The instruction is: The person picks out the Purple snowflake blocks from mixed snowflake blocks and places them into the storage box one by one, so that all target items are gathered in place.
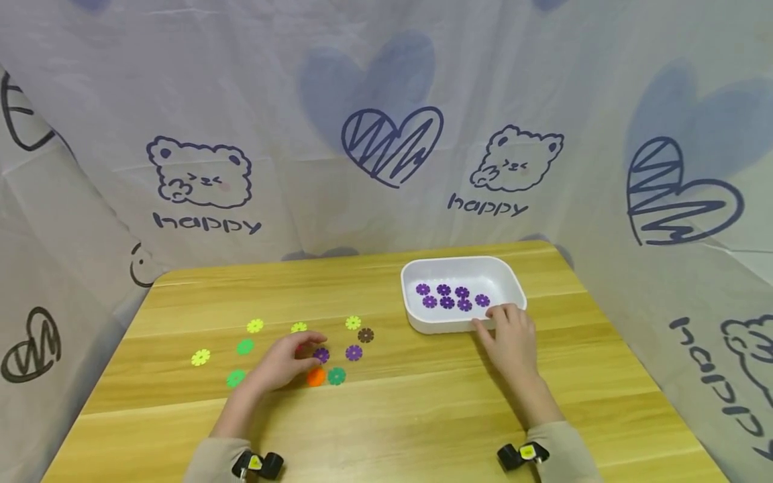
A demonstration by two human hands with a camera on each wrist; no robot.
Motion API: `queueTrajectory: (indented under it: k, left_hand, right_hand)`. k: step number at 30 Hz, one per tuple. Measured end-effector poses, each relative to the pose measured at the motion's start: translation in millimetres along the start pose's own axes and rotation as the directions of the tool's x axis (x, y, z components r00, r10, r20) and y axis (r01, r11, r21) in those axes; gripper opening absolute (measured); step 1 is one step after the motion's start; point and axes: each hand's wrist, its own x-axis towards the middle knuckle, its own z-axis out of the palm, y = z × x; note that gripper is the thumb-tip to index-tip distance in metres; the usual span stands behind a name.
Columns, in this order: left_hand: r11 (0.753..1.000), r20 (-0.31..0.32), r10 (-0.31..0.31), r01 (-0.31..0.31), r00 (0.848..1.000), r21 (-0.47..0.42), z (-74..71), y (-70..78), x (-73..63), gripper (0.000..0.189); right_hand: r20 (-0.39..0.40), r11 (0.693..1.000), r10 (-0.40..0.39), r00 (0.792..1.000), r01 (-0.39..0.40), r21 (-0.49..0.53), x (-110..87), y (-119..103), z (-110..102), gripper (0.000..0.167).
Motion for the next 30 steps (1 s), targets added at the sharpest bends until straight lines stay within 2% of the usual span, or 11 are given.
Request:
queueTrajectory:
  k: [6,11,15,21,30]
  left_hand:
    - [0.999,-0.001,0.009,-0.009,1.000,0.040,2.1,-7.9,4.8,0.037]
    - [1.000,0.011,0.011,-0.011,1.000,0.013,5.8,-14.8,8.1,0.037]
    - [1.000,0.021,0.020,-0.020,1.000,0.003,6.7,-15.9,10.8,0.036]
    - [0.998,0.042,0.043,-0.045,0.998,0.047,5.4,-15.6,14.2,0.032]
    - [0.998,-0.006,0.035,-0.035,0.999,0.058,4.3,-12.3,14.3,0.024]
  right_hand:
    - [-0.003,1.000,-0.003,1.000,0.003,0.007,-1.4,-0.6,0.8,0.035]
    - [-0.010,1.000,-0.009,1.000,0.009,0.004,-2.9,0.0,2.3,0.035]
    - [-0.018,1.000,-0.013,1.000,0.013,0.003,-2.8,0.3,2.5,0.035]
    - [-0.019,1.000,-0.010,1.000,0.010,0.006,-1.3,-0.2,1.3,0.035]
    - [-0.030,1.000,-0.014,0.999,0.014,-0.004,-1.7,-0.9,0.5,0.035]
